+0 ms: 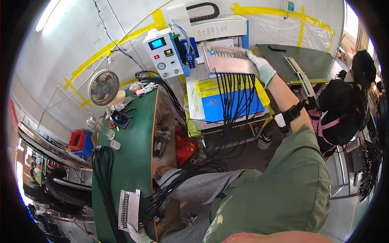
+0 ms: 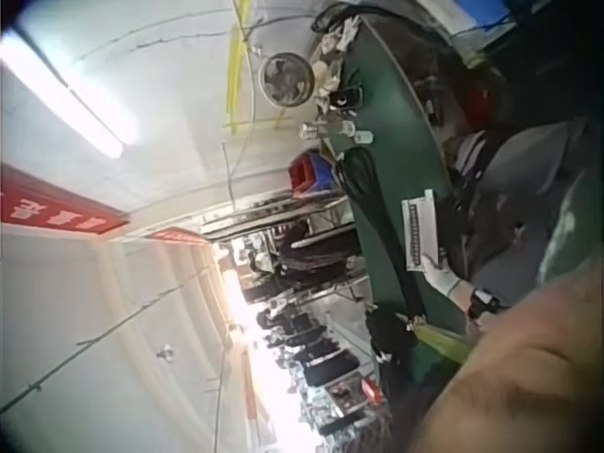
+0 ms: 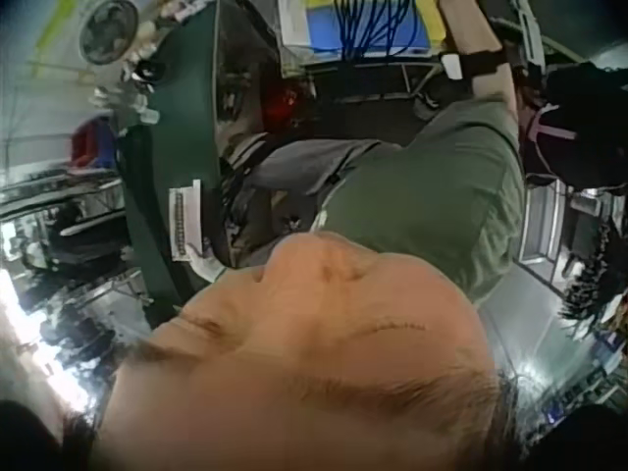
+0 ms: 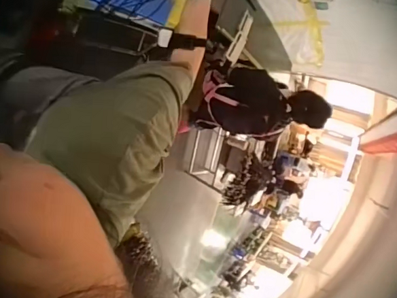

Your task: Inserting and organizing multiple wire bundles into a connector jig on a factory workbench.

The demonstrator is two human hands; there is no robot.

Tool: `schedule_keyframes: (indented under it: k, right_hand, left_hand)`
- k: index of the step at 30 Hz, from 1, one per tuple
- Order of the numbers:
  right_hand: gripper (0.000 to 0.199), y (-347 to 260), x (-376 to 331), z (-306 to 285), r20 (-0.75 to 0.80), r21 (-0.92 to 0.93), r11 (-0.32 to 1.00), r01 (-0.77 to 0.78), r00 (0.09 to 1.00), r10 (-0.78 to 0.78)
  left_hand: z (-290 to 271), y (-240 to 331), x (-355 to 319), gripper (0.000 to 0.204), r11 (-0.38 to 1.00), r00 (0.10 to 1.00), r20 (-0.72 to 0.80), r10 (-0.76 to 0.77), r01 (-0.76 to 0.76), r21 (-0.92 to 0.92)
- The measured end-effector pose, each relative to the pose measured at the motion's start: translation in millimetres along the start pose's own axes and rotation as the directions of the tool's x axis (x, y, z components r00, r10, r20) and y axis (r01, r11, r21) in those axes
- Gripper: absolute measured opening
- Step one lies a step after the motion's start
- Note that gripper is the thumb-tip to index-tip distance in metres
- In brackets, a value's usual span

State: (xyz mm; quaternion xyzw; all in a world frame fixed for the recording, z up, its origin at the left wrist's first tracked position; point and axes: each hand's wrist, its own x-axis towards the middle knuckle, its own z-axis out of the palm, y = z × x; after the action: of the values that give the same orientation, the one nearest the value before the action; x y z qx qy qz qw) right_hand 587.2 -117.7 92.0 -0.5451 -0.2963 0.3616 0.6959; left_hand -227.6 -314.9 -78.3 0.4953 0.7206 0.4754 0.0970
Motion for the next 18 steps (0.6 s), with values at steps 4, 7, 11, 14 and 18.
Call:
schedule_keyframes:
  k: [4, 7, 11, 14, 18]
  right_hand:
    - [0.067, 93, 68, -49, -0.038, -0.308, 0.948, -0.083, 0.996, 0.075]
    - [0.076, 170, 134, -91, -0.347, -0.701, 0.636, -0.322, 0.934, 0.089]
    - [0.069, 221, 144, -108, -0.153, -0.639, 0.767, 0.060, 0.967, -0.203]
    - [0.077, 204, 120, -49, -0.329, -0.762, 0.544, -0.351, 0.934, 0.141]
    - [0.073, 185, 110, -41, -0.274, -0.825, 0.455, -0.335, 0.941, 0.197]
  left_hand:
    - [-7, 2, 0, 0.063, 0.998, 0.999, 0.011, -0.045, 0.045, -0.031]
    - [-5, 2, 1, 0.064, 0.996, 1.000, 0.012, -0.017, 0.018, -0.088]
    - [-3, 27, -2, 0.062, 0.994, 0.993, 0.048, -0.106, 0.107, -0.033]
    - [-5, 60, -3, 0.061, 0.807, 0.871, 0.029, -0.491, 0.466, -0.362]
    - [-4, 53, 2, 0.060, 0.644, 0.796, 0.131, -0.591, 0.563, -0.517]
